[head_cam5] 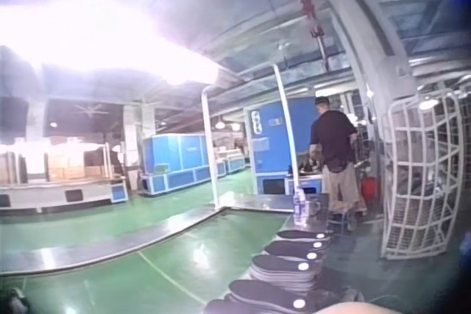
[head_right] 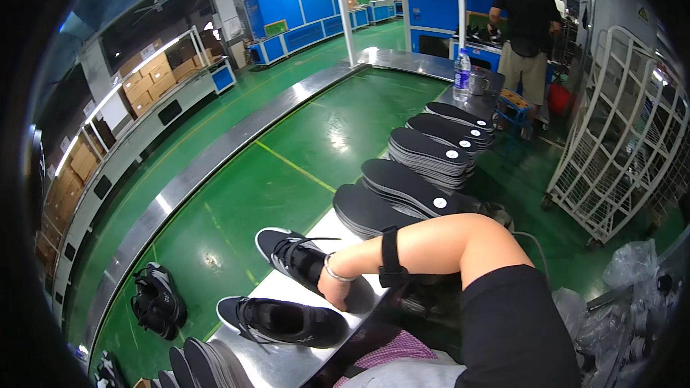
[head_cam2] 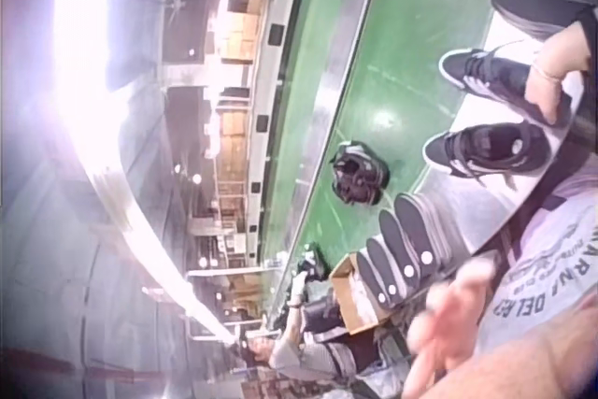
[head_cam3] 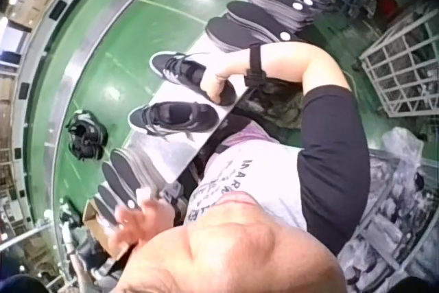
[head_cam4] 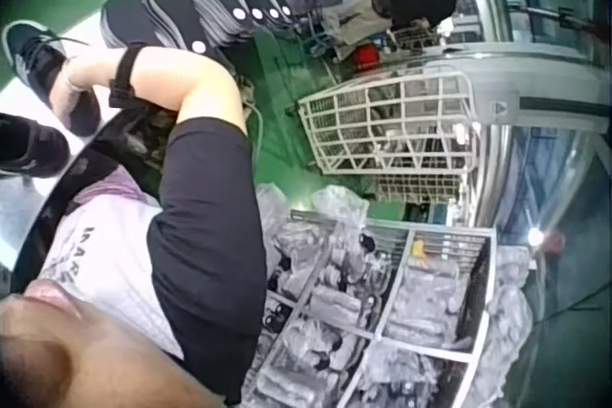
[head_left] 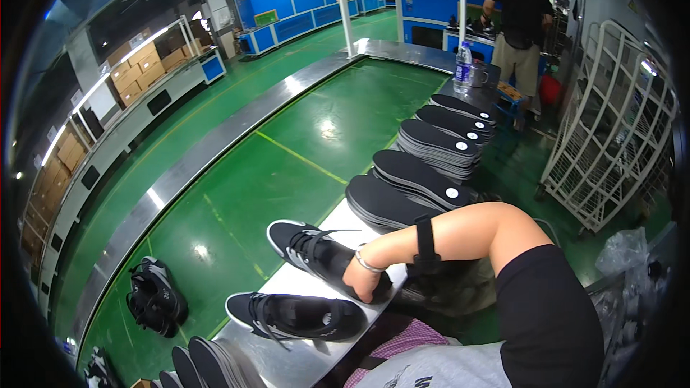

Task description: Insert insoles into finished shoe uppers at a factory workstation.

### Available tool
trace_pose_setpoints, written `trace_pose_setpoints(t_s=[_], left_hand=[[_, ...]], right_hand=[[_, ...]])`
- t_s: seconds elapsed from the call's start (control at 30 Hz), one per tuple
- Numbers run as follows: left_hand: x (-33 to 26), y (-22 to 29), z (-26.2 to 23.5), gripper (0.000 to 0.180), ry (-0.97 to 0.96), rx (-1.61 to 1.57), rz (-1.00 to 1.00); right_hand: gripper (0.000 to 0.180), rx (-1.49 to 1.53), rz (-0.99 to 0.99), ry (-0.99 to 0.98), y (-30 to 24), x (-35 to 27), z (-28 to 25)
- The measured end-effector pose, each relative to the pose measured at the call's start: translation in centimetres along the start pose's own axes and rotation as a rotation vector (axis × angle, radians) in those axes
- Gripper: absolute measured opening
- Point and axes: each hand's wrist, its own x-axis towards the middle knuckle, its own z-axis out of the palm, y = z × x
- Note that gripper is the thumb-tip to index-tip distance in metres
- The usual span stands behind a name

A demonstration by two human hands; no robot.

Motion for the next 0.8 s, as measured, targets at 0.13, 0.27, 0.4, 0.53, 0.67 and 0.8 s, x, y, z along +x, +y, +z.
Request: trace_pose_setpoints(t_s=[0.13, 0.27, 0.4, 0.53, 0.67, 0.8], left_hand=[[0.0, 0.5, 0.4, 0.024, -0.03, -0.089, 0.025], [0.3, 0.9, 0.7, 0.024, -0.04, -0.166, 0.064], [0.4, 1.1, 0.6, 0.023, -0.029, -0.225, 0.104], [0.3, 1.2, 0.3, 0.023, -0.01, -0.279, 0.137], [0.1, 1.2, -0.4, 0.023, 0.007, -0.332, 0.169], [-0.3, 1.4, -0.7, 0.022, 0.019, -0.393, 0.193]], right_hand=[[0.044, 0.04, 0.02, 0.006, -0.2, 0.3, 0.4], [0.044, 0.052, 0.033, 0.021, -0.4, 1.0, 0.2], [0.044, 0.043, 0.029, 0.036, -0.3, 1.2, 0.1], [0.045, 0.028, 0.017, 0.041, 0.1, 0.9, -0.3], [0.045, 0.015, 0.003, 0.045, 0.0, 1.3, -0.4], [0.045, 0.012, -0.007, 0.041, -0.3, 1.7, -0.3]])
